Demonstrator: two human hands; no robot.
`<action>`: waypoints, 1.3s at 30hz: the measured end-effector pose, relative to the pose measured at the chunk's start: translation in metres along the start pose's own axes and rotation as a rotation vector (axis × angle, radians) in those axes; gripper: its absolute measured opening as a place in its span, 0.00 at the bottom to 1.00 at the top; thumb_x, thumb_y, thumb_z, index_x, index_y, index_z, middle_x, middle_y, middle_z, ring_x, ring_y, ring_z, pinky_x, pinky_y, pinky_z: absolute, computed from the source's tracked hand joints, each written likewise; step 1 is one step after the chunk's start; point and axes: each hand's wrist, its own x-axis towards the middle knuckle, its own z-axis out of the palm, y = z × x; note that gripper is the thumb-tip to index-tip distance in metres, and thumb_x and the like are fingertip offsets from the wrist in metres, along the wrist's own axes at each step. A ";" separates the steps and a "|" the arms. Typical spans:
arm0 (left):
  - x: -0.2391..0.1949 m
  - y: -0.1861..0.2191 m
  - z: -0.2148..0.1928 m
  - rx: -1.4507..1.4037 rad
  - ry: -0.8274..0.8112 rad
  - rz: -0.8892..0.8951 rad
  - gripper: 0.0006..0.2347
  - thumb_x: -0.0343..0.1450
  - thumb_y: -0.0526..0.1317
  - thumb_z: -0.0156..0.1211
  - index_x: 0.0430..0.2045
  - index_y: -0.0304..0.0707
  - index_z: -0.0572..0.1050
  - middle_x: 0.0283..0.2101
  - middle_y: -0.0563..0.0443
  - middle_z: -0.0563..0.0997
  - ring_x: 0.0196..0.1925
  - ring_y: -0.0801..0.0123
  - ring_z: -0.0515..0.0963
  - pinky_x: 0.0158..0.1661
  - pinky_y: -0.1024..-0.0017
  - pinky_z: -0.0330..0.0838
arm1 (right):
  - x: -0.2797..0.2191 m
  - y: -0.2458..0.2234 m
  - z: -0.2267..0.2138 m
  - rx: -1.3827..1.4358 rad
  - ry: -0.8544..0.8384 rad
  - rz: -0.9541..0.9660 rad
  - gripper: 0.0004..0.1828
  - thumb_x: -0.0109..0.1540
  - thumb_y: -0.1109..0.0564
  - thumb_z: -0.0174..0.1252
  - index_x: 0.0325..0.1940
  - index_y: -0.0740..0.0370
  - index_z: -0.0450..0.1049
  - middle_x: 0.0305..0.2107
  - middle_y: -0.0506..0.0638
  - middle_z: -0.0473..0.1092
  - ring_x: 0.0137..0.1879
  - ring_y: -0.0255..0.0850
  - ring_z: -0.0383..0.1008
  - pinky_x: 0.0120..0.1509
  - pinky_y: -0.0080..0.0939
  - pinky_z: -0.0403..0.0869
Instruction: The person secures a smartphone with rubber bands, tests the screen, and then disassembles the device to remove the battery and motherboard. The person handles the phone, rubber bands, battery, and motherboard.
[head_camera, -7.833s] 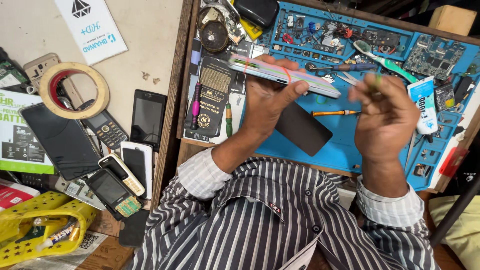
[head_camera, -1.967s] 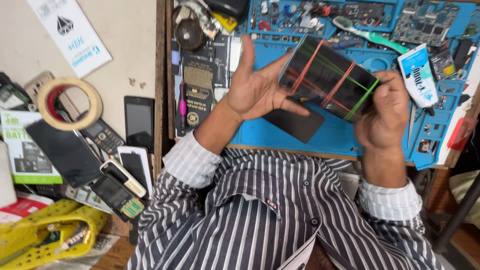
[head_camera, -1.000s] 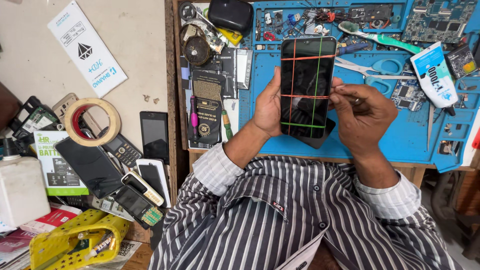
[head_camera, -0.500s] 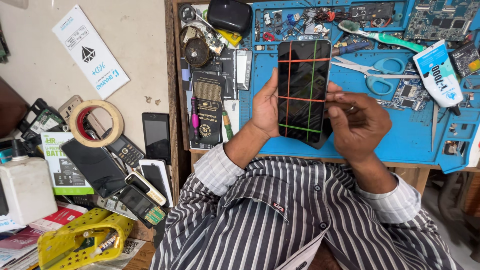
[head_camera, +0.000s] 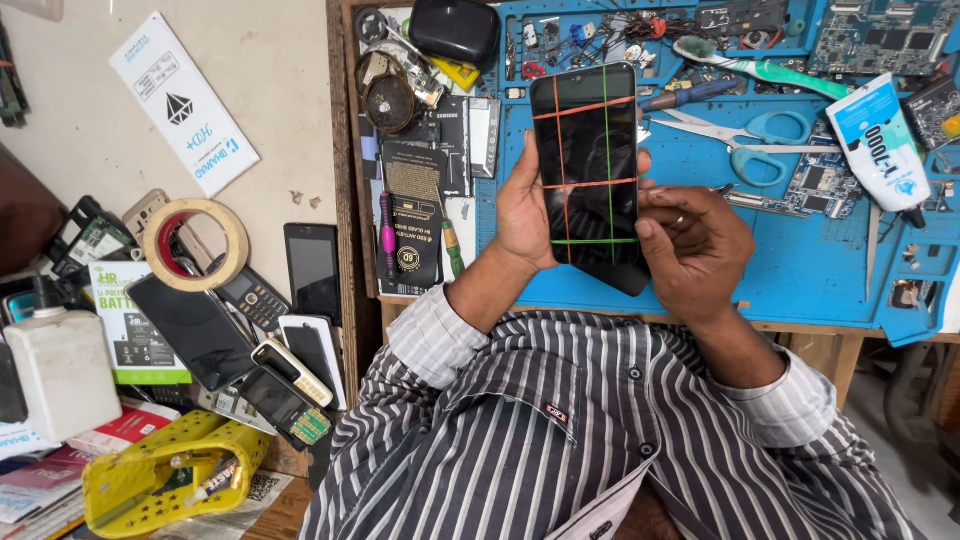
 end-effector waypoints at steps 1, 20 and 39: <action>0.000 0.000 -0.001 0.016 -0.012 0.005 0.32 0.85 0.63 0.23 0.71 0.31 0.59 0.63 0.30 0.73 0.64 0.49 0.78 0.65 0.54 0.73 | -0.001 0.001 0.000 -0.001 0.002 0.011 0.13 0.70 0.70 0.59 0.59 0.71 0.69 0.50 0.60 0.75 0.51 0.39 0.80 0.51 0.32 0.79; 0.004 0.012 -0.005 0.067 -0.035 0.027 0.35 0.85 0.65 0.20 0.70 0.31 0.61 0.65 0.33 0.73 0.66 0.52 0.76 0.67 0.55 0.71 | 0.020 -0.014 -0.022 -0.192 -0.319 0.028 0.43 0.52 0.61 0.77 0.64 0.67 0.61 0.49 0.60 0.73 0.51 0.42 0.80 0.53 0.39 0.82; 0.005 0.008 -0.007 0.071 -0.009 0.096 0.34 0.84 0.65 0.22 0.70 0.33 0.60 0.64 0.35 0.73 0.64 0.54 0.77 0.60 0.50 0.78 | 0.004 0.007 -0.018 -0.204 -0.188 0.073 0.25 0.62 0.68 0.72 0.58 0.71 0.67 0.43 0.60 0.75 0.51 0.45 0.82 0.56 0.41 0.84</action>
